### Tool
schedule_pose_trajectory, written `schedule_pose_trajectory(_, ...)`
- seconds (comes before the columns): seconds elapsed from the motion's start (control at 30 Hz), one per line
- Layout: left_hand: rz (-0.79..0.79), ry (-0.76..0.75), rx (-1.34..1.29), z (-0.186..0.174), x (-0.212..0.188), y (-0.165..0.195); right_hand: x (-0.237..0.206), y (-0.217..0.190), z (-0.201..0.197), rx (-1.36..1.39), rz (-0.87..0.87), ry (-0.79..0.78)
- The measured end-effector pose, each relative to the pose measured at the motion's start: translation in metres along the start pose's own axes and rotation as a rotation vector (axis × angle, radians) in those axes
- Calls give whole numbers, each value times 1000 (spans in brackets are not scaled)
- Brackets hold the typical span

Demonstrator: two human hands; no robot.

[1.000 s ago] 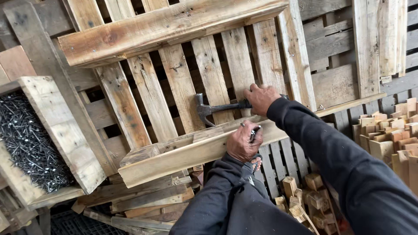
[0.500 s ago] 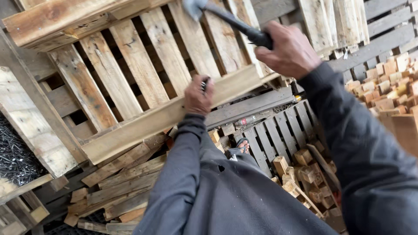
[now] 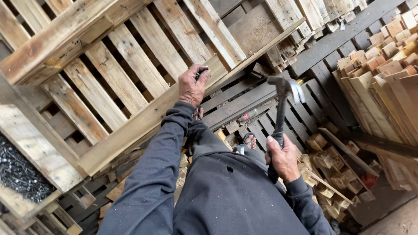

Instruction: The person repairs wooden pallets by nailing loose slats back onto the pallet frames. They take handfuls of nails from a wooden nail box, position nails on the slats, and drive them in with a hammer, repositioning boards between nails.

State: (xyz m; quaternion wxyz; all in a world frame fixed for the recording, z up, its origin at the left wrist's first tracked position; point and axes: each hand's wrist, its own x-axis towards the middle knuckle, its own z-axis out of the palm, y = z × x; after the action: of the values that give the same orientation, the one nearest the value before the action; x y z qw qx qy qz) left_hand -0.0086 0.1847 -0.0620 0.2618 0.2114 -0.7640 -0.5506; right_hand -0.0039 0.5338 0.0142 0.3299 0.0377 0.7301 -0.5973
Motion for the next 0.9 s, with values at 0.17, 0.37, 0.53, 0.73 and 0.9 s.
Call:
schedule_pose_trajectory(0.17, 155, -79, 147, 12, 18, -30, 13, -15, 44, -22, -70, -92)
schedule_pose_trajectory(0.37, 157, -122, 257, 17, 11, -54, 50, -28, 98, -236, 166, -52)
schedule_pose_trajectory(0.53, 229, -126, 314, 12, 12, -43, 39, -51, 106, -175, 121, -32)
schedule_pose_trajectory(0.73, 89, -217, 337, 10, 13, -31, 25, -62, 100, 27, -316, -192)
schedule_pose_trajectory(0.9, 122, -229, 331, 8, 18, -37, 33, -76, 107, -282, 130, -56)
